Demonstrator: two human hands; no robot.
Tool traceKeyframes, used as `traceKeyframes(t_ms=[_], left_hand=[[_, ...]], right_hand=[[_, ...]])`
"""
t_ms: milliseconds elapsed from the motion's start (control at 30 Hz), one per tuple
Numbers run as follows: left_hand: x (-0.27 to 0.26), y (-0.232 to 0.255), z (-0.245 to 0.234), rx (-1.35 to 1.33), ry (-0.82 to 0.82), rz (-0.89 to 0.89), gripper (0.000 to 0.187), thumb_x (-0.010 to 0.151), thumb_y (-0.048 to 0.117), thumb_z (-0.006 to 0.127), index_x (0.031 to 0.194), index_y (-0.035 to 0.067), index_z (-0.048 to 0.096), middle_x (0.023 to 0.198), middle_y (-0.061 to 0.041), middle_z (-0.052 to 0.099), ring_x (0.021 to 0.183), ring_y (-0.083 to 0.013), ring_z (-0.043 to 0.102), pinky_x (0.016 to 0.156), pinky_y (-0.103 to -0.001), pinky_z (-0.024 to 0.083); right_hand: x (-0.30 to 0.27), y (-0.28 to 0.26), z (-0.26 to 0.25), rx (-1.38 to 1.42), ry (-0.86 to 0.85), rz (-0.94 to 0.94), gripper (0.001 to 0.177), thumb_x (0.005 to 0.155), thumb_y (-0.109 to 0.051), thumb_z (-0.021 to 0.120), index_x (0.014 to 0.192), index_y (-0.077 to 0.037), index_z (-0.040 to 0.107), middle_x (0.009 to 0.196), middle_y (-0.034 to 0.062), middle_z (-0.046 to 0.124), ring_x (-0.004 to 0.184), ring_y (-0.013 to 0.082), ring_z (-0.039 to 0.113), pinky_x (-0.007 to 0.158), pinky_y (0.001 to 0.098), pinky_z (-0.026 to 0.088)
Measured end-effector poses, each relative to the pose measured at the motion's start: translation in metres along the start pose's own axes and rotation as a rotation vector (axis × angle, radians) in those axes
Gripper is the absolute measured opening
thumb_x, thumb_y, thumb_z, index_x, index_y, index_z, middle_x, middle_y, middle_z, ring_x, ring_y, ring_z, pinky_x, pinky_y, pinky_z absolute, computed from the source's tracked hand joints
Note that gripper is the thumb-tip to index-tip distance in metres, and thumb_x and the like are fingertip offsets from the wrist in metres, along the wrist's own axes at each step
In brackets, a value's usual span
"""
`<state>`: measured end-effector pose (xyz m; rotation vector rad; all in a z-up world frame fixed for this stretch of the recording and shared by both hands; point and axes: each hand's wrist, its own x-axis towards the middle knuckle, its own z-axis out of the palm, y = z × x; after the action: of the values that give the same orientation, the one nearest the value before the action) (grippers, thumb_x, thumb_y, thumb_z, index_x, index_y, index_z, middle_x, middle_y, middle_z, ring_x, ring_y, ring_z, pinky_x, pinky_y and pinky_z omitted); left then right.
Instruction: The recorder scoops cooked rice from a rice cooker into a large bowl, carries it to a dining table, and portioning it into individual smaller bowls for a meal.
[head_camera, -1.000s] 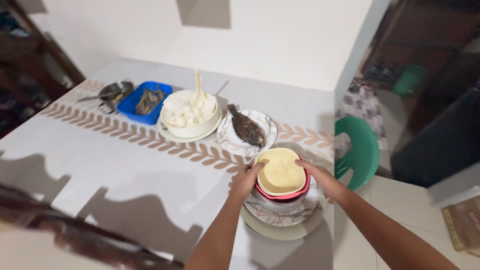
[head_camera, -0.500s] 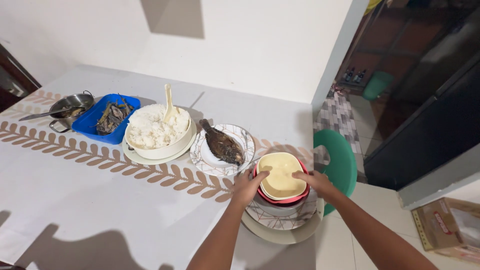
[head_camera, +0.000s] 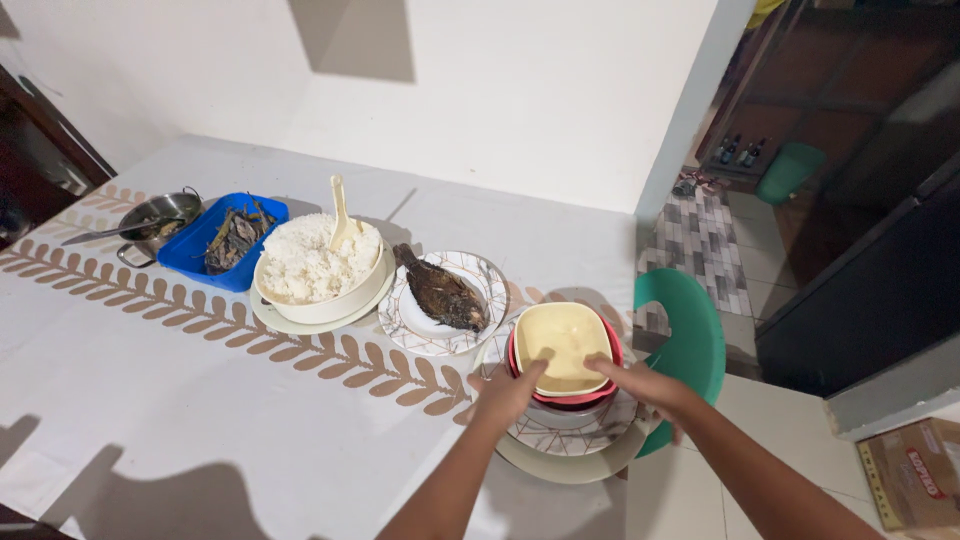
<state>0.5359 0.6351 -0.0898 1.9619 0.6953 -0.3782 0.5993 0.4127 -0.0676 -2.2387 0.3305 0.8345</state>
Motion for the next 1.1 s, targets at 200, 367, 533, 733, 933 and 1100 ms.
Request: traceKeyframes(t_ms=[200, 367, 533, 733, 933, 1100], left_hand=[[-0.01, 0.025, 0.004, 0.082, 0.052, 0.002, 0.091, 0.071, 0.07, 0.062, 0.146, 0.018, 0.056, 0.156, -0.017, 0.045, 0.157, -0.0324, 0.021, 0.114, -0.071, 0.027], [0.025, 0.046, 0.025, 0.03, 0.066, 0.198, 0.083, 0.071, 0.067, 0.067, 0.133, 0.012, 0.068, 0.142, -0.021, 0.059, 0.154, -0.0402, 0.019, 0.116, -0.066, 0.029], [0.055, 0.084, 0.021, -0.021, 0.075, 0.08, 0.085, 0.07, 0.061, 0.075, 0.133, 0.005, 0.067, 0.142, -0.027, 0.055, 0.152, -0.04, 0.024, 0.116, -0.068, 0.024], [0.13, 0.093, 0.025, -0.066, 0.051, 0.035, 0.093, 0.065, 0.065, 0.08, 0.128, -0.002, 0.067, 0.137, -0.035, 0.057, 0.134, -0.0435, 0.046, 0.118, -0.05, 0.031], [0.123, 0.098, 0.022, -0.032, 0.079, -0.063, 0.082, 0.068, 0.056, 0.078, 0.131, 0.004, 0.067, 0.148, -0.036, 0.037, 0.133, -0.05, 0.044, 0.113, -0.051, 0.039], [0.084, 0.1, 0.009, -0.016, 0.142, 0.088, 0.084, 0.069, 0.057, 0.075, 0.132, 0.003, 0.065, 0.138, -0.039, 0.048, 0.125, -0.0494, 0.057, 0.112, -0.045, 0.042]], right_hand=[[0.024, 0.014, -0.006, 0.248, -0.151, 0.034, 0.125, 0.062, -0.068, 0.072, 0.162, -0.009, 0.025, 0.163, 0.0309, 0.032, 0.146, 0.0601, 0.037, 0.096, 0.0886, 0.039], [0.067, 0.014, -0.034, 0.304, -0.06, 0.008, 0.123, 0.062, -0.062, 0.075, 0.163, -0.02, 0.02, 0.17, 0.0184, 0.018, 0.153, 0.0543, 0.021, 0.098, 0.0879, 0.037], [0.075, -0.008, -0.049, 0.307, -0.028, -0.016, 0.118, 0.06, -0.058, 0.075, 0.162, -0.026, 0.026, 0.17, 0.0136, 0.023, 0.153, 0.0532, 0.024, 0.097, 0.09, 0.036], [0.121, -0.017, -0.054, 0.337, -0.006, -0.01, 0.112, 0.062, -0.049, 0.08, 0.159, -0.02, 0.034, 0.165, 0.0156, 0.033, 0.147, 0.0482, 0.035, 0.105, 0.0794, 0.033], [0.134, -0.008, -0.052, 0.372, 0.096, -0.13, 0.097, 0.062, -0.044, 0.084, 0.145, -0.002, 0.054, 0.146, 0.0182, 0.058, 0.132, 0.0297, 0.058, 0.11, 0.0422, 0.044], [0.102, -0.015, -0.056, 0.247, 0.244, -0.323, 0.079, 0.064, -0.045, 0.082, 0.127, 0.001, 0.067, 0.128, 0.0157, 0.066, 0.119, 0.0264, 0.064, 0.103, 0.0365, 0.047]])
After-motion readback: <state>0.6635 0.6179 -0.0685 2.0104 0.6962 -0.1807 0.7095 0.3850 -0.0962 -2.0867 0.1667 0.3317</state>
